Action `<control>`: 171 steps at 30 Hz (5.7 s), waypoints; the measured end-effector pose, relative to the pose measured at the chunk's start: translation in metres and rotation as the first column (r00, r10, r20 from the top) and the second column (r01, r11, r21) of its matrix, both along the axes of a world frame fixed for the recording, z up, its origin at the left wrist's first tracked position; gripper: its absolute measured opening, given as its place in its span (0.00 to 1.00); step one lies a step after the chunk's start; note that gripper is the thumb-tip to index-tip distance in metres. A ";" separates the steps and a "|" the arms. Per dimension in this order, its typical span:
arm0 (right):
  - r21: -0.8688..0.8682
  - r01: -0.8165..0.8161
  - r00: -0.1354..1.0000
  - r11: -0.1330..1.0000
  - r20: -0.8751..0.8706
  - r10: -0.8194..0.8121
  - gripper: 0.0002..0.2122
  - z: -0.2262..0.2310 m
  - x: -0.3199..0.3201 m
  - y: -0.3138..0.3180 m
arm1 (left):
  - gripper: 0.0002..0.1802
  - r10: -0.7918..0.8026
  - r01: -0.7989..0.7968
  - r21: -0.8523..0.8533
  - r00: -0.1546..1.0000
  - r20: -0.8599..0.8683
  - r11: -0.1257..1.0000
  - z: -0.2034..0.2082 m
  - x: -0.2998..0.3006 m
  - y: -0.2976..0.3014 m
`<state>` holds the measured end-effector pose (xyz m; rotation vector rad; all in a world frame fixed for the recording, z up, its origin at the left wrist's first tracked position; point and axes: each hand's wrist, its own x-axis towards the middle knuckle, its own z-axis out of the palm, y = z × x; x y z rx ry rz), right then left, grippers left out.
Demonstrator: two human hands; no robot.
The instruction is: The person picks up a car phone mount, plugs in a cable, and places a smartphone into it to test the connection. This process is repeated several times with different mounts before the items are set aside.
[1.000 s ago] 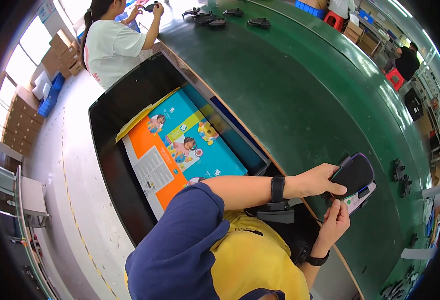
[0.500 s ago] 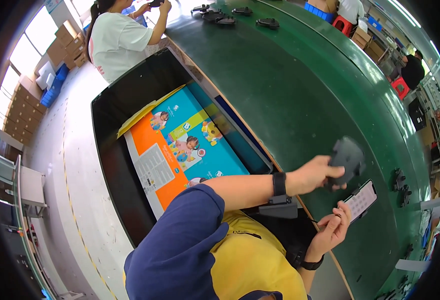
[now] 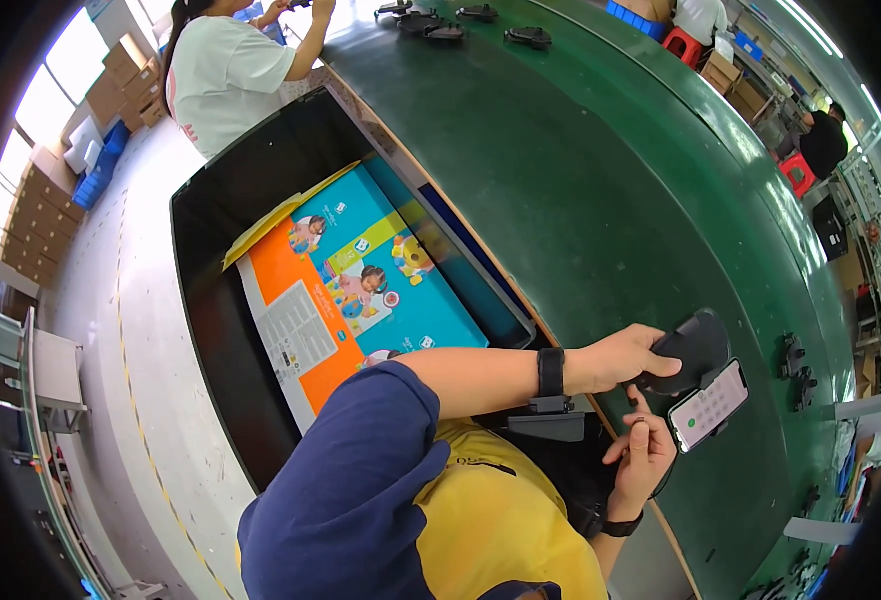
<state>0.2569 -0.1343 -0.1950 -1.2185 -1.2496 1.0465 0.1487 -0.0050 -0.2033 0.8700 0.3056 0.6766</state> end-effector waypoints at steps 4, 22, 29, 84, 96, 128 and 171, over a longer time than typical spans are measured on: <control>0.030 0.150 0.977 0.988 -0.155 -0.144 0.11 -0.002 0.005 0.005 | 0.12 -0.078 0.082 -0.108 0.996 0.041 0.991 0.000 0.003 -0.003; -0.208 0.043 0.989 0.977 -0.128 -0.071 0.11 0.005 0.002 0.016 | 0.18 -0.038 0.051 -0.170 0.996 0.080 0.984 -0.016 0.005 0.007; -0.160 0.153 0.967 0.975 -0.178 -0.181 0.11 -0.001 0.000 0.020 | 0.19 -0.059 0.067 -0.170 0.997 0.055 0.983 -0.017 0.001 0.016; 0.126 -0.028 0.965 0.992 -0.254 0.059 0.08 -0.028 0.014 0.023 | 0.26 0.096 -0.130 -0.278 0.986 -0.135 0.952 -0.019 0.005 0.015; -0.087 -0.092 0.976 0.992 -0.205 0.072 0.08 -0.028 0.020 0.024 | 0.36 0.112 -0.136 -0.224 0.987 -0.117 0.965 -0.021 0.005 0.011; -0.088 0.016 0.968 0.996 -0.248 -0.038 0.11 -0.032 0.023 0.021 | 0.46 0.073 -0.093 -0.155 0.989 -0.130 0.983 -0.015 0.005 0.006; 0.013 0.017 0.981 1.000 -0.192 -0.014 0.11 -0.026 0.014 0.023 | 0.52 0.097 -0.110 -0.237 0.993 -0.065 0.965 -0.019 0.003 0.019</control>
